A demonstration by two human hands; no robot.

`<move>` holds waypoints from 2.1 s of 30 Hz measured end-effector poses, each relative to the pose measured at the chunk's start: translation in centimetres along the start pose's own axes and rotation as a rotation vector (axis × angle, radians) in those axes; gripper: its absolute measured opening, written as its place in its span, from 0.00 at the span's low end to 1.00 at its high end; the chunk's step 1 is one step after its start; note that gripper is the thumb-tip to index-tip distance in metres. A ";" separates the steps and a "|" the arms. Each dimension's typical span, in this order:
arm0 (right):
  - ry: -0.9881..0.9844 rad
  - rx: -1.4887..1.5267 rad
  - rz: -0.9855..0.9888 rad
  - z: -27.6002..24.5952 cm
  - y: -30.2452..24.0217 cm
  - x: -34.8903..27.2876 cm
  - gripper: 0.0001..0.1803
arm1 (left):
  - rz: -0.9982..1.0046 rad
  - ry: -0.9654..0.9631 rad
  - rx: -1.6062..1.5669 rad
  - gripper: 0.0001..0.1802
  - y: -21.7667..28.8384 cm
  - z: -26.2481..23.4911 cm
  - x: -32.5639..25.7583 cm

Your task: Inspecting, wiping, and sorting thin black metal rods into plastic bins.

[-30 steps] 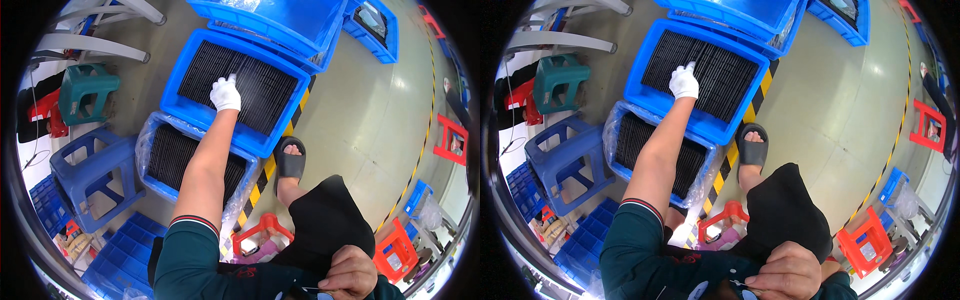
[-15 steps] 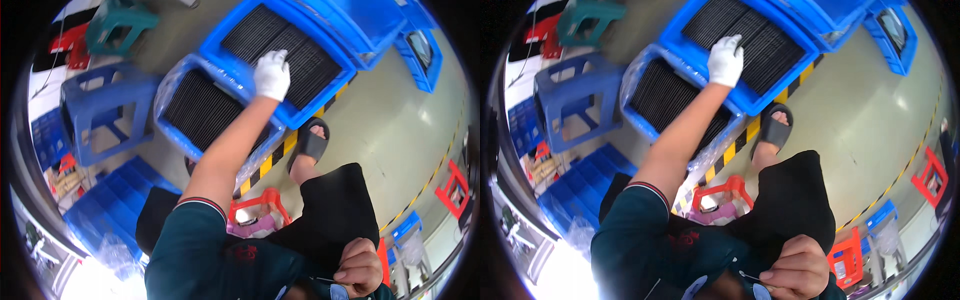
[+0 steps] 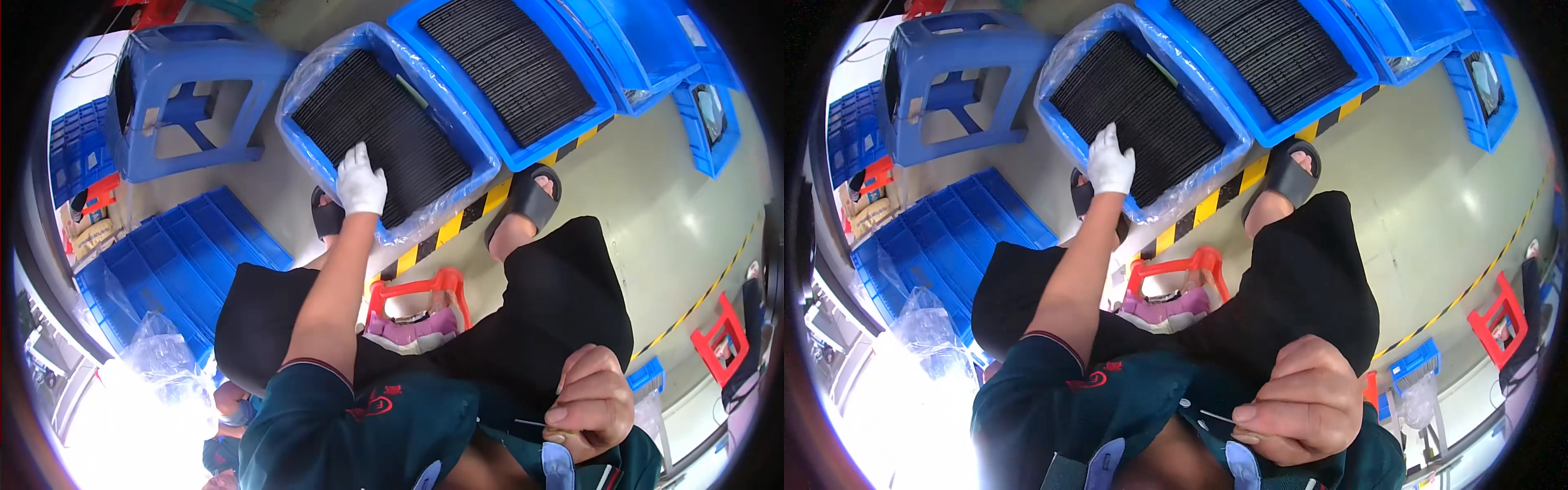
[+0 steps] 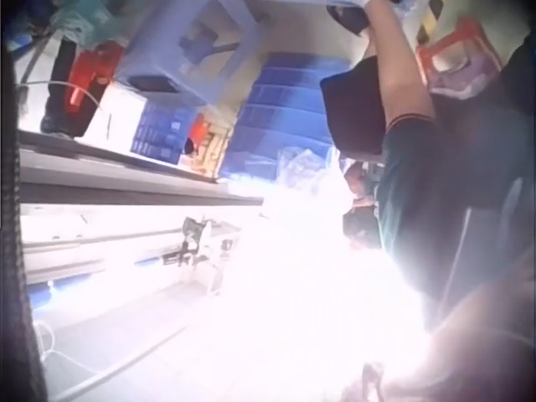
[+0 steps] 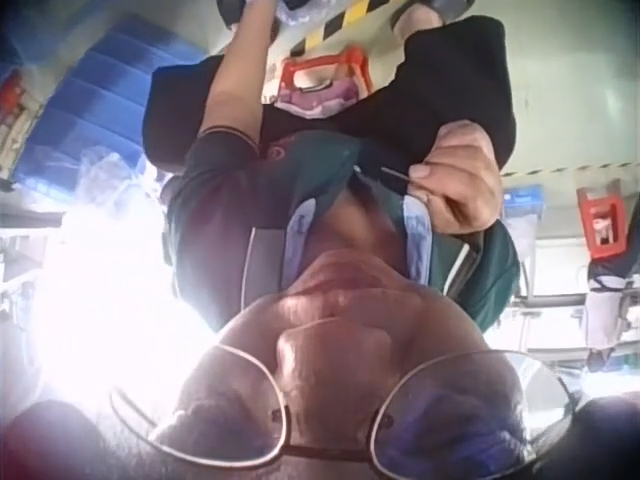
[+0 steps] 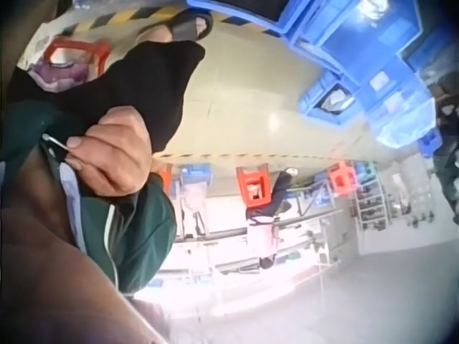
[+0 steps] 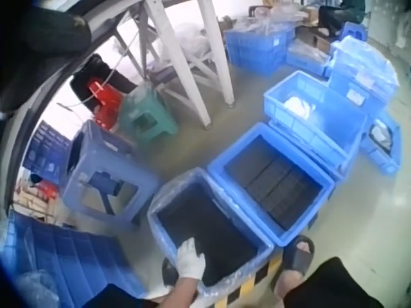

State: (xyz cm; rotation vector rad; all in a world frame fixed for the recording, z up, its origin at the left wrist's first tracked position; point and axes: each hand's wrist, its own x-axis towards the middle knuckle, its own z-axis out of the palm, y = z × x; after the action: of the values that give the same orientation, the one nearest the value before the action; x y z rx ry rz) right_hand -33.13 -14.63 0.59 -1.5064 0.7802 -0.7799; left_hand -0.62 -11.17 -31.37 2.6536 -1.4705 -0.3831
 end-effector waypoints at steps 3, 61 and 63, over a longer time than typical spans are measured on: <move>-0.024 0.017 -0.029 0.5 0.2 0.2 0.12 | 0.094 -0.067 0.065 0.34 -0.1 -0.9 2.8; 0.074 -0.253 -0.099 3.0 -1.0 0.5 0.12 | -0.208 -0.786 -2.664 0.16 1.9 -6.8 4.2; 0.140 -0.224 -0.064 4.2 -1.0 0.2 0.10 | 0.035 -0.837 -2.733 0.13 3.7 -9.5 2.5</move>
State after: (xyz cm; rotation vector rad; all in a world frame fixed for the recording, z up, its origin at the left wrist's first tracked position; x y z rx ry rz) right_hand -29.50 -12.48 1.32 -1.6965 0.9525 -0.8754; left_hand 0.02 -15.72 -21.90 0.0910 0.0631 -1.6181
